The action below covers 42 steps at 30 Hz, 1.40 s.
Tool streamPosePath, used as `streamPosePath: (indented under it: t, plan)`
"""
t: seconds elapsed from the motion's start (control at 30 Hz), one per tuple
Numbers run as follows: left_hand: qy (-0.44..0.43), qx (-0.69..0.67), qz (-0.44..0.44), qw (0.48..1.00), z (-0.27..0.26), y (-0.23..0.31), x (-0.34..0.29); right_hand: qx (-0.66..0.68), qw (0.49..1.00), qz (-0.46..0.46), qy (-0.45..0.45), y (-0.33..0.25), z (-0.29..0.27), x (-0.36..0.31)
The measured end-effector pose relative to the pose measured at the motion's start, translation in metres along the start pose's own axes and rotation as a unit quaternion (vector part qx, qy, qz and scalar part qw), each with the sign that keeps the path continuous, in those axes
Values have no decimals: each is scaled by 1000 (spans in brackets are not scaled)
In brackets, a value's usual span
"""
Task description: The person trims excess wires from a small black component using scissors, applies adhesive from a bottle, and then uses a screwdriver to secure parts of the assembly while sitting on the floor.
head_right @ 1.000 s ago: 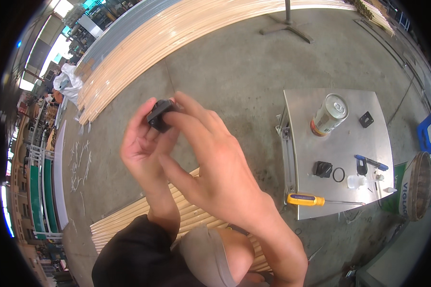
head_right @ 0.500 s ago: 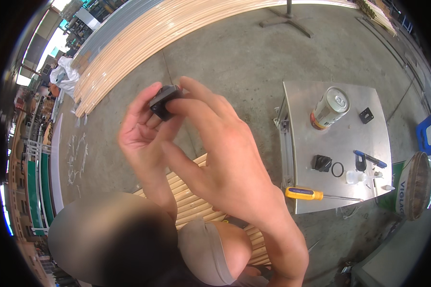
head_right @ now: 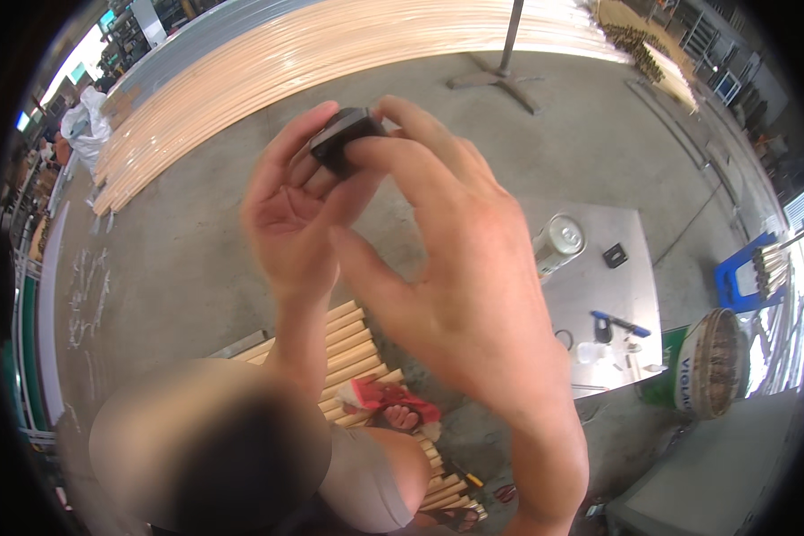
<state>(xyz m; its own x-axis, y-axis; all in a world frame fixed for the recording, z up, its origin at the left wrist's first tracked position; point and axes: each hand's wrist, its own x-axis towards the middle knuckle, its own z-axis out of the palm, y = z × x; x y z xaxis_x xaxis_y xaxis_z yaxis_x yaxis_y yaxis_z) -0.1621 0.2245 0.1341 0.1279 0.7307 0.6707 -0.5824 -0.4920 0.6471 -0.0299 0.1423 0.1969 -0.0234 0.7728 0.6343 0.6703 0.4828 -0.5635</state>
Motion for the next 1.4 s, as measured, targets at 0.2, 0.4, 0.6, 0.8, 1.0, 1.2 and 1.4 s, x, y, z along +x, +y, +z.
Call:
streamPosePath:
  t: [0.2,0.4,0.6,0.8,1.0,1.2,1.4]
  plan:
    - [2,-77,52,996,29,-8,28,-56,998,-38,-19,-7,-36,24]
    - [5,-72,50,996,34,-3,34,-79,995,-47,-39,-15,-49,32]
    - [-4,-54,35,998,34,3,33,-59,997,-31,-45,-18,-53,29]
    - [-15,-49,40,998,30,2,30,-26,998,-5,-55,-21,-56,24]
    - [-17,-50,43,998,32,-2,25,-15,999,32,-38,-23,-56,16]
    - [-15,-66,48,997,33,-9,17,-74,996,-23,-35,-21,-51,10]
    - [-17,-44,53,997,34,-10,13,-159,984,-77,-32,-23,-44,10]
